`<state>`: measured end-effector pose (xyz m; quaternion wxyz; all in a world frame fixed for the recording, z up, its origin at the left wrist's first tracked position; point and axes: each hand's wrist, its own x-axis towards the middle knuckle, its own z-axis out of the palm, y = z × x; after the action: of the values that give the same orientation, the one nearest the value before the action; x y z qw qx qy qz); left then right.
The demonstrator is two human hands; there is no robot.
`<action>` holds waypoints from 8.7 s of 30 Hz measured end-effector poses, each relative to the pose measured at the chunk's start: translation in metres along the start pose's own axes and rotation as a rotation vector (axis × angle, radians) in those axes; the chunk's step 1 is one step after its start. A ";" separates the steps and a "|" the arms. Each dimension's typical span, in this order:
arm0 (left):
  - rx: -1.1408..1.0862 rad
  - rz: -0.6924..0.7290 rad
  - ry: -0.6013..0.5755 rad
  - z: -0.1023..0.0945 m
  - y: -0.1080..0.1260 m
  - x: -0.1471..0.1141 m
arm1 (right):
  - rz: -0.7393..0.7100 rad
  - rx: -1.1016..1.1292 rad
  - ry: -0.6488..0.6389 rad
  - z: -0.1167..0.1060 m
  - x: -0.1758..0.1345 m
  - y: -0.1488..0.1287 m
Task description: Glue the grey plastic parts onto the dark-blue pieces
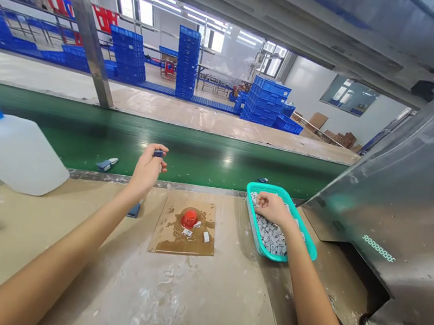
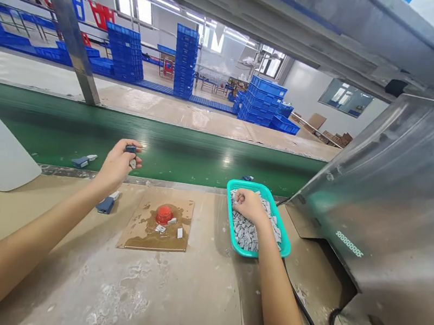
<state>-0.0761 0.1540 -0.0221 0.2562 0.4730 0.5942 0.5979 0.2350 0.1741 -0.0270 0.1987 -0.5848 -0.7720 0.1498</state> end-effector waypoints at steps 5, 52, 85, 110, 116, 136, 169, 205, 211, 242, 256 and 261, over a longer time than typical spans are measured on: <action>-0.170 -0.059 -0.196 0.015 0.023 -0.027 | 0.005 0.089 0.163 -0.003 -0.005 -0.016; 0.011 -0.231 -0.660 0.000 0.027 -0.032 | -0.615 0.203 0.144 0.079 -0.035 -0.098; -0.044 -0.146 -0.629 0.006 0.035 -0.039 | -0.504 0.504 0.333 0.057 -0.041 -0.106; -0.651 -0.459 -0.561 0.040 0.043 -0.082 | -0.617 0.349 0.493 0.046 -0.041 -0.102; -0.765 -0.539 -0.560 0.048 0.039 -0.092 | -0.760 0.176 0.494 0.051 -0.043 -0.105; 0.543 -0.034 -0.171 0.006 -0.033 0.043 | -0.056 -0.245 -0.099 0.002 0.004 0.004; 0.018 -0.056 -0.596 0.013 0.043 -0.066 | -0.566 0.257 0.210 0.023 -0.033 -0.091; -0.610 -0.551 -0.368 -0.005 0.031 -0.035 | -0.649 0.244 0.152 0.083 -0.036 -0.096; -0.649 -0.564 -0.299 -0.004 0.038 -0.039 | -0.680 0.219 0.175 0.084 -0.036 -0.094; -0.557 -0.486 -0.580 0.005 0.025 -0.046 | -0.548 0.353 0.185 0.053 -0.041 -0.108; -0.436 -0.417 -0.789 0.010 0.019 -0.053 | -0.447 0.470 0.307 0.050 -0.036 -0.102; -0.503 -0.396 -0.728 0.015 0.020 -0.058 | -0.476 0.485 0.235 0.052 -0.036 -0.101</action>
<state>-0.0340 0.1075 -0.0208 0.6626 0.4528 0.3817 0.4585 0.1332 0.1117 -0.0302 0.4487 -0.3375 -0.8005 0.2099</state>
